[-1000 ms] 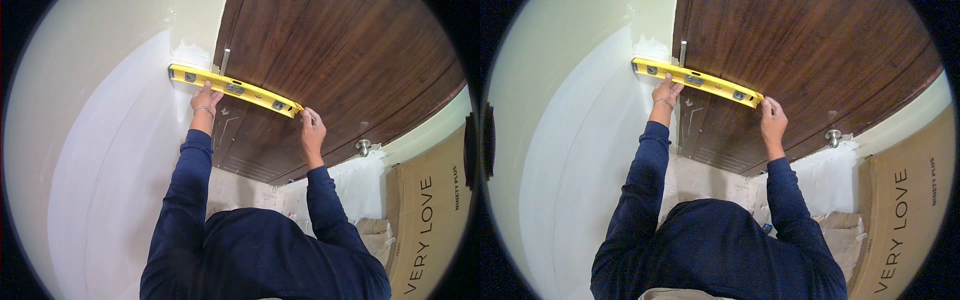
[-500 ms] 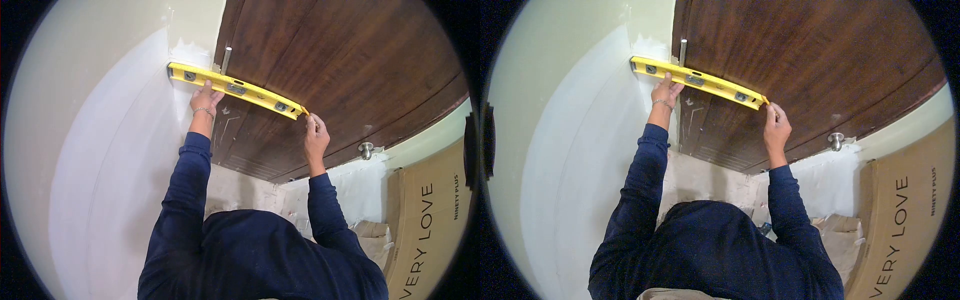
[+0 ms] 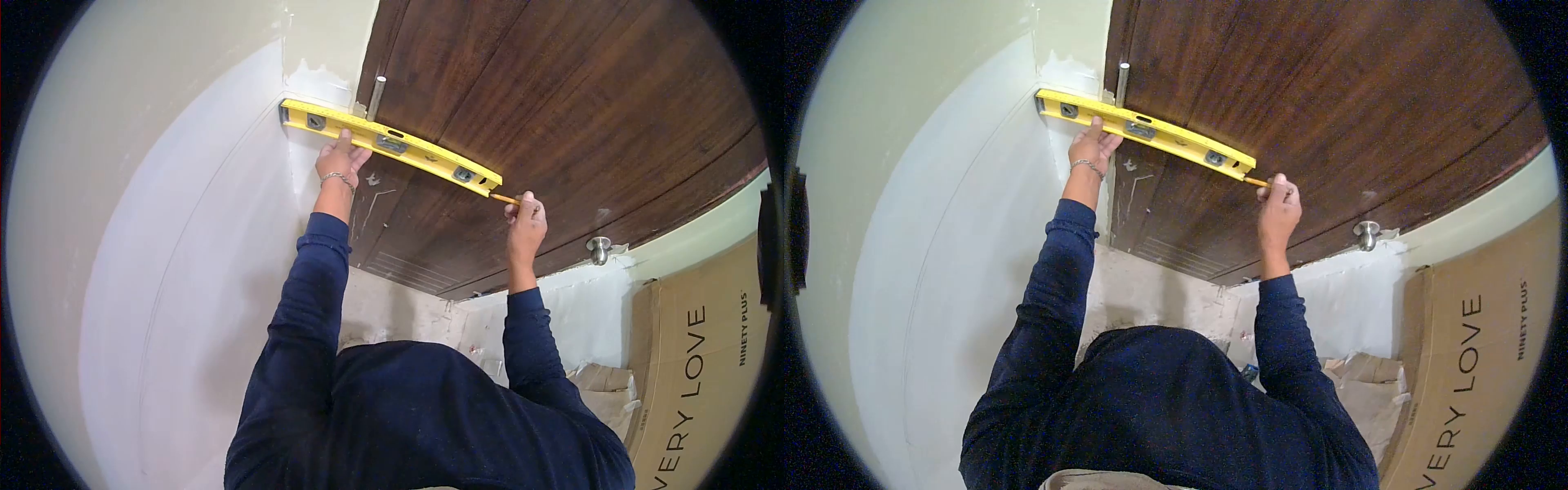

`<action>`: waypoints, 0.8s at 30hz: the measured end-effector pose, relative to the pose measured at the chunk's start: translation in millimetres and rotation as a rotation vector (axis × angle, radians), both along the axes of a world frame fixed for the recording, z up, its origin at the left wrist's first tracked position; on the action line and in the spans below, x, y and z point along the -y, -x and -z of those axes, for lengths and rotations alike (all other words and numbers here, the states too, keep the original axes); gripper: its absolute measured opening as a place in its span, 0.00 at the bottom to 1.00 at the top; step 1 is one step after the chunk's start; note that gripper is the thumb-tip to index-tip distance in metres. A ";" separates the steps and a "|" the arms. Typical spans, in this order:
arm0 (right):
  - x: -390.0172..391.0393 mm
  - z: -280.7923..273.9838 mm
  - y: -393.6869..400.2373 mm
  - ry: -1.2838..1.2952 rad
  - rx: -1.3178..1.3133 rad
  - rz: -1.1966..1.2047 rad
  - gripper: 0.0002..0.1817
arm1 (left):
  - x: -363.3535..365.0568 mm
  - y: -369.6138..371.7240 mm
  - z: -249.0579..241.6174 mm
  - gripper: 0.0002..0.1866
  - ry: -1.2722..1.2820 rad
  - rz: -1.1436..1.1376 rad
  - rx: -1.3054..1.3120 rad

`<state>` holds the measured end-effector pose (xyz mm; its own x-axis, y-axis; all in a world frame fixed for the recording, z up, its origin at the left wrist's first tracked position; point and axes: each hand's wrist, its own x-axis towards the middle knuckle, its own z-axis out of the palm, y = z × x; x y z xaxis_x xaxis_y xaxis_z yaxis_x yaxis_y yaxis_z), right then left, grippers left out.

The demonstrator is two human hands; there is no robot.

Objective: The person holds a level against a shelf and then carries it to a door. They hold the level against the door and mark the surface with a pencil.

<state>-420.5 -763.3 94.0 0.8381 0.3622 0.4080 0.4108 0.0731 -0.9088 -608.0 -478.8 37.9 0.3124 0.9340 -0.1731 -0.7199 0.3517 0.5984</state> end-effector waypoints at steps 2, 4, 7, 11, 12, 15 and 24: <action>7.1 0.9 -6.7 0.005 -0.059 -0.022 0.15 | 0.6 0.8 0.6 0.17 -0.003 0.026 0.013; 5.4 0.6 -6.3 0.053 -0.013 -0.008 0.15 | 0.1 -0.7 1.1 0.16 -0.001 0.033 0.024; 0.1 -5.3 8.8 -0.006 -0.048 -0.046 0.15 | -4.3 -0.9 3.1 0.16 0.004 0.022 0.009; -9.8 -7.7 20.2 -0.016 0.031 -0.184 0.16 | -2.9 -2.3 2.2 0.18 0.036 0.001 -0.017; -11.9 -8.7 22.5 0.034 0.053 -0.205 0.16 | -1.4 -1.5 0.3 0.18 0.041 -0.012 -0.016; -28.7 -5.7 20.9 0.158 0.216 -0.208 0.16 | -2.5 -2.1 -1.1 0.21 0.052 -0.021 0.003; -123.3 -10.8 67.7 0.217 0.597 -0.297 0.13 | 1.9 -0.4 -5.6 0.20 0.061 -0.013 -0.028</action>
<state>-488.2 -640.0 104.8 0.3460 0.6666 0.6603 0.8351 0.1018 -0.5405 -607.7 -480.7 43.5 0.2943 0.9256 -0.2382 -0.7081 0.3786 0.5960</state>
